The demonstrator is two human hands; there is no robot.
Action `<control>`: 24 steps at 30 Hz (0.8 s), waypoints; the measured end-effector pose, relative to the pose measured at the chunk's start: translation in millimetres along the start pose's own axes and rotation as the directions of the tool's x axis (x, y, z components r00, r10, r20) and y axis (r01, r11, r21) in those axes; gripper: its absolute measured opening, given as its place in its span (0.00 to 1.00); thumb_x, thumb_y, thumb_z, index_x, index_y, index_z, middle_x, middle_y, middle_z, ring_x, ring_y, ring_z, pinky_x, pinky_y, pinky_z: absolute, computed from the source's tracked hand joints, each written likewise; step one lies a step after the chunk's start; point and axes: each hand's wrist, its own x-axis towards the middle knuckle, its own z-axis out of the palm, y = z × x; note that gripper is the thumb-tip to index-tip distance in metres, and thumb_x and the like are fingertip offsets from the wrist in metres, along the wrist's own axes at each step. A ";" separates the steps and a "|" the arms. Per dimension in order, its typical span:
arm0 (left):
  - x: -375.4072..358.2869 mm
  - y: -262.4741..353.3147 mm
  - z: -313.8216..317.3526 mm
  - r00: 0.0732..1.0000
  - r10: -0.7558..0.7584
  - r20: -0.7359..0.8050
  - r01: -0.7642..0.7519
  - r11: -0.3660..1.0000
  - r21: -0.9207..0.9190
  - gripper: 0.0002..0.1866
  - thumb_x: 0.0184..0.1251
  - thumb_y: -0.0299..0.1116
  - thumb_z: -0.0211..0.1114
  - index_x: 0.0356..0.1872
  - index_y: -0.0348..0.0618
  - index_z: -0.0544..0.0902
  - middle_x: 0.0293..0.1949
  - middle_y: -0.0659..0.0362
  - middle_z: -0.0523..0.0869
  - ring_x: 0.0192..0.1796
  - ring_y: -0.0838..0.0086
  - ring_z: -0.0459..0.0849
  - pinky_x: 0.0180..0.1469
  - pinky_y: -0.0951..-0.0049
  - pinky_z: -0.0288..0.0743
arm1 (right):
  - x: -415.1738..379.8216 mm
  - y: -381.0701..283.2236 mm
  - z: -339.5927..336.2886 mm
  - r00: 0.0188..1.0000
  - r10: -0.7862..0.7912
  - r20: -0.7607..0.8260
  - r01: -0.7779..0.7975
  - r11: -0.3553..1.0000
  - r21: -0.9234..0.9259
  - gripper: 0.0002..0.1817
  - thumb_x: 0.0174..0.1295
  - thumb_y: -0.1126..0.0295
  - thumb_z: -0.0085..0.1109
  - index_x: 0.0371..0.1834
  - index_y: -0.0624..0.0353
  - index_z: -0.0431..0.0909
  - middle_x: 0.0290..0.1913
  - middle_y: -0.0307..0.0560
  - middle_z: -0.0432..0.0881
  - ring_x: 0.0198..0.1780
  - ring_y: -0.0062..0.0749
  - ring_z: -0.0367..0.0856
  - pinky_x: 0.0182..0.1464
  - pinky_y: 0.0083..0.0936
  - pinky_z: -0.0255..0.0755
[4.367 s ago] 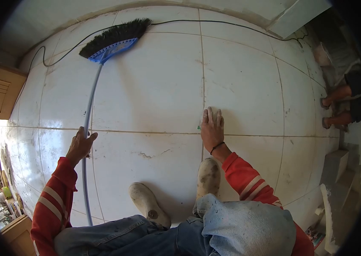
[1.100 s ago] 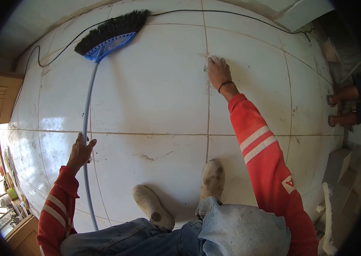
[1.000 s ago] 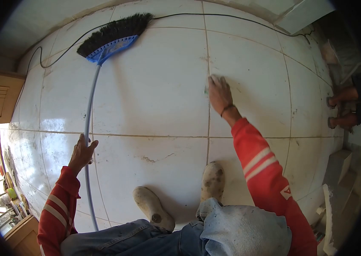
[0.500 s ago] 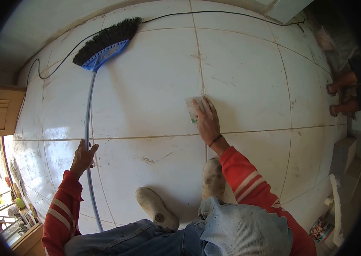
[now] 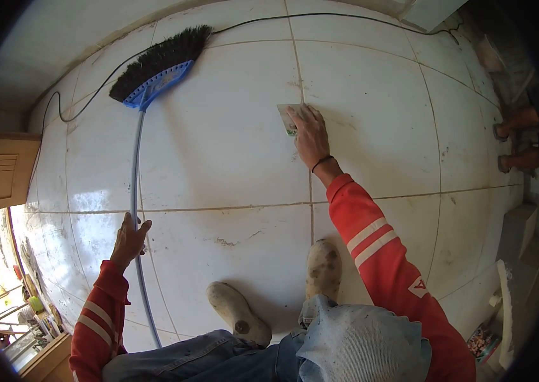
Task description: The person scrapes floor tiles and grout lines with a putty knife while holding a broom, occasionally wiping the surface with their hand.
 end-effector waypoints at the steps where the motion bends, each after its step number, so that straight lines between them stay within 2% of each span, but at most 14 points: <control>1: 0.6 1.0 1.6 1.000 -0.009 0.006 0.009 1.000 0.002 0.28 0.79 0.50 0.68 0.57 0.32 0.72 0.40 0.43 0.85 0.29 0.61 0.88 0.26 0.61 0.86 | -4.2 0.2 -3.3 1.000 -0.004 -0.001 0.004 1.000 -0.004 0.31 0.67 0.83 0.56 0.75 0.56 0.80 0.72 0.70 0.78 0.78 0.64 0.70 0.83 0.56 0.60; 3: 1.6 3.2 1.1 1.000 -0.005 0.010 0.005 1.000 -0.002 0.28 0.79 0.50 0.68 0.57 0.32 0.72 0.41 0.42 0.85 0.29 0.60 0.88 0.26 0.60 0.86 | -19.4 -1.5 -11.3 0.999 -0.031 0.013 0.031 0.999 -0.042 0.36 0.62 0.88 0.57 0.76 0.54 0.79 0.73 0.69 0.79 0.76 0.64 0.73 0.80 0.50 0.66; 5: 4.3 -5.3 2.5 1.000 -0.014 0.019 0.014 1.000 0.003 0.28 0.79 0.50 0.68 0.57 0.32 0.72 0.41 0.41 0.85 0.28 0.59 0.88 0.26 0.60 0.86 | -32.9 -4.6 -13.4 0.999 -0.044 0.013 0.045 0.997 -0.055 0.37 0.62 0.89 0.56 0.76 0.53 0.79 0.73 0.69 0.78 0.76 0.64 0.73 0.80 0.50 0.66; 7: 11.7 -16.6 5.7 0.999 0.047 -0.015 -0.046 0.999 0.019 0.29 0.79 0.50 0.68 0.57 0.32 0.71 0.42 0.38 0.85 0.29 0.57 0.89 0.26 0.58 0.85 | -31.3 -6.5 -12.5 0.999 -0.048 0.017 0.049 0.997 -0.065 0.37 0.61 0.89 0.56 0.76 0.53 0.80 0.73 0.69 0.78 0.76 0.64 0.73 0.80 0.50 0.66; 8: 13.5 -20.8 7.5 0.999 0.043 -0.009 -0.043 0.999 0.024 0.29 0.79 0.50 0.68 0.57 0.32 0.71 0.42 0.38 0.85 0.29 0.57 0.89 0.26 0.58 0.85 | -21.1 -3.0 -9.7 0.999 -0.038 -0.002 0.038 0.999 -0.030 0.34 0.64 0.86 0.56 0.75 0.53 0.81 0.73 0.68 0.79 0.76 0.63 0.73 0.81 0.52 0.64; 10: 14.0 -18.1 8.1 0.999 0.025 -0.022 -0.025 1.000 -0.004 0.25 0.80 0.47 0.68 0.56 0.37 0.70 0.33 0.50 0.81 0.23 0.68 0.82 0.24 0.63 0.82 | 5.2 9.9 -1.5 0.999 -0.024 -0.021 0.024 1.000 0.004 0.30 0.66 0.84 0.56 0.73 0.53 0.82 0.72 0.68 0.79 0.76 0.63 0.73 0.82 0.55 0.62; 14: 20.0 -24.9 9.9 0.999 0.026 -0.028 -0.026 1.000 0.007 0.25 0.80 0.47 0.69 0.56 0.36 0.70 0.33 0.49 0.81 0.23 0.68 0.82 0.23 0.64 0.82 | 45.3 26.3 6.3 0.997 -0.066 -0.041 0.068 0.997 0.045 0.29 0.64 0.84 0.57 0.69 0.55 0.84 0.69 0.67 0.82 0.73 0.63 0.75 0.79 0.52 0.65; 17: 16.5 -16.8 7.9 0.999 0.012 -0.033 -0.013 1.000 -0.007 0.26 0.80 0.48 0.69 0.57 0.35 0.70 0.34 0.49 0.82 0.23 0.68 0.82 0.23 0.64 0.82 | 34.9 25.0 -3.9 0.997 -0.072 0.003 0.071 0.994 0.077 0.28 0.63 0.84 0.57 0.68 0.56 0.85 0.68 0.67 0.83 0.72 0.62 0.77 0.78 0.51 0.66; 19: 13.3 -14.0 6.0 1.000 0.000 -0.017 0.000 1.000 -0.006 0.28 0.77 0.49 0.69 0.56 0.32 0.71 0.42 0.40 0.85 0.27 0.57 0.88 0.24 0.60 0.86 | 11.0 14.4 -8.9 0.997 -0.067 0.035 0.063 0.992 0.113 0.28 0.63 0.84 0.57 0.68 0.57 0.85 0.68 0.66 0.83 0.72 0.62 0.77 0.78 0.50 0.66; 21: 15.2 -15.4 7.0 1.000 -0.007 -0.015 0.007 1.000 0.005 0.28 0.77 0.49 0.69 0.56 0.32 0.71 0.42 0.40 0.85 0.27 0.58 0.88 0.24 0.60 0.85 | -9.4 3.8 -13.3 0.998 -0.067 0.008 0.067 0.995 -0.075 0.28 0.63 0.84 0.58 0.68 0.58 0.84 0.66 0.64 0.84 0.70 0.61 0.78 0.77 0.50 0.67; 24: 17.4 -16.2 9.5 1.000 -0.015 -0.008 0.015 1.000 0.014 0.28 0.77 0.49 0.69 0.57 0.33 0.71 0.41 0.41 0.86 0.26 0.59 0.88 0.23 0.61 0.85 | 4.8 3.2 -10.3 0.997 -0.070 -0.017 0.070 0.997 -0.029 0.29 0.63 0.85 0.57 0.69 0.57 0.83 0.66 0.62 0.83 0.71 0.60 0.78 0.77 0.52 0.66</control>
